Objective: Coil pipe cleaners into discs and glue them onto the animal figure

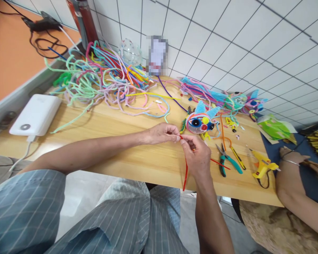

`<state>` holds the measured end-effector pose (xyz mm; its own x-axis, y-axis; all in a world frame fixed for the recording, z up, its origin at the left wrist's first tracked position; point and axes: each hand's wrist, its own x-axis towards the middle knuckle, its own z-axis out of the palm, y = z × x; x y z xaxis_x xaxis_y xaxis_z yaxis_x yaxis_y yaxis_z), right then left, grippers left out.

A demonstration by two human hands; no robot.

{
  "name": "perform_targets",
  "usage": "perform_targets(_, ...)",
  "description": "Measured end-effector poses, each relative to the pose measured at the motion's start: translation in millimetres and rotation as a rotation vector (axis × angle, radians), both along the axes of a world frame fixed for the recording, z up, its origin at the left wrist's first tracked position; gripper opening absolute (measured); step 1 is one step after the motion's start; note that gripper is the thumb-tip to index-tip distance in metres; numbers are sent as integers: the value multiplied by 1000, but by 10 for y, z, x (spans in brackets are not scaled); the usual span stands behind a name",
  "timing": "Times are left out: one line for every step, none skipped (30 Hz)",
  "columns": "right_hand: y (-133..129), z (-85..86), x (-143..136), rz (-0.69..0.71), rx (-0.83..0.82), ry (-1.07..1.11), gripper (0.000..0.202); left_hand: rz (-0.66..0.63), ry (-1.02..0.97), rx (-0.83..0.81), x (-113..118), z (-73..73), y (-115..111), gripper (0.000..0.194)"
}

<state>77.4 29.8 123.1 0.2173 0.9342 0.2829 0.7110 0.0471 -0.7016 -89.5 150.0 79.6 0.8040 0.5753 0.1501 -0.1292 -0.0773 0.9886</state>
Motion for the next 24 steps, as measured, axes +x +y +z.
perform_targets(0, 6, -7, 0, 2, -15, 22, 9, 8, 5, 1, -5, -5, 29)
perform_targets(0, 5, -16, -2, 2, -16, 22, 16, 18, 9, 0, -6, -11, 28)
perform_targets(2, -3, -25, -6, 1, -3, 22, 24, 25, 11, -2, -5, -19, 28)
perform_targets(4, -19, -34, -14, -1, 26, 23, 30, 24, 8, -3, 0, -28, 28)
perform_targets(6, -42, -42, -21, -4, 69, 24, 35, 12, -2, -5, 6, -38, 27)
perform_targets(10, -70, -48, -27, -9, 122, 25, 39, -11, -18, -5, 11, -49, 27)
perform_targets(15, -101, -53, -35, -12, 181, 25, 41, -41, -36, -4, 17, -60, 28)
perform_targets(20, -132, -56, -44, -12, 240, 25, 45, -71, -55, -3, 21, -71, 29)
perform_targets(26, -162, -56, -57, -11, 295, 25, 50, -96, -71, -3, 24, -82, 30)
perform_targets(33, -188, -54, -74, -9, 341, 25, 55, -111, -83, -3, 27, -92, 32)
perform_targets(39, -209, -51, -94, -6, 374, 24, 58, -116, -91, -5, 30, -101, 34)
perform_targets(45, -226, -46, -113, -2, 396, 24, 58, -116, -96, -8, 33, -109, 35)
perform_targets(50, -238, -40, -128, 1, 408, 24, 57, -115, -98, -12, 36, -117, 35)
perform_targets(54, -246, -35, -136, 3, 414, 24, 55, -114, -95, -15, 39, -124, 36)
perform_targets(57, -251, -32, -140, 5, 416, 24, 53, -115, -89, -17, 42, -130, 35)
perform_targets(59, -255, -30, -141, 9, 416, 24, 54, -115, -80, -18, 44, -135, 34)
perform_targets(60, -258, -32, -140, 16, 413, 24, 62, -111, -72, -16, 44, -141, 32)
perform_targets(60, -261, -35, -140, 24, 406, 24, 76, -102, -65, -12, 43, -146, 29)
perform_targets(58, -263, -40, -145, 32, 393, 23, 90, -86, -54, -7, 41, -151, 26)
perform_targets(56, -264, -46, -152, 38, 374, 22, 104, -66, -38, -2, 38, -154, 24)
perform_targets(54, -262, -53, -161, 44, 351, 22, 118, -48, -16, 2, 37, -157, 22)
perform_targets(51, -257, -59, -166, 46, 325, 21, 126, -37, 10, 4, 36, -159, 21)
perform_targets(48, -248, -64, -167, 43, 296, 20, 128, -33, 37, 4, 37, -159, 21)
perform_targets(45, -234, -67, -165, 39, 265, 20, 126, -35, 63, 2, 41, -157, 22)
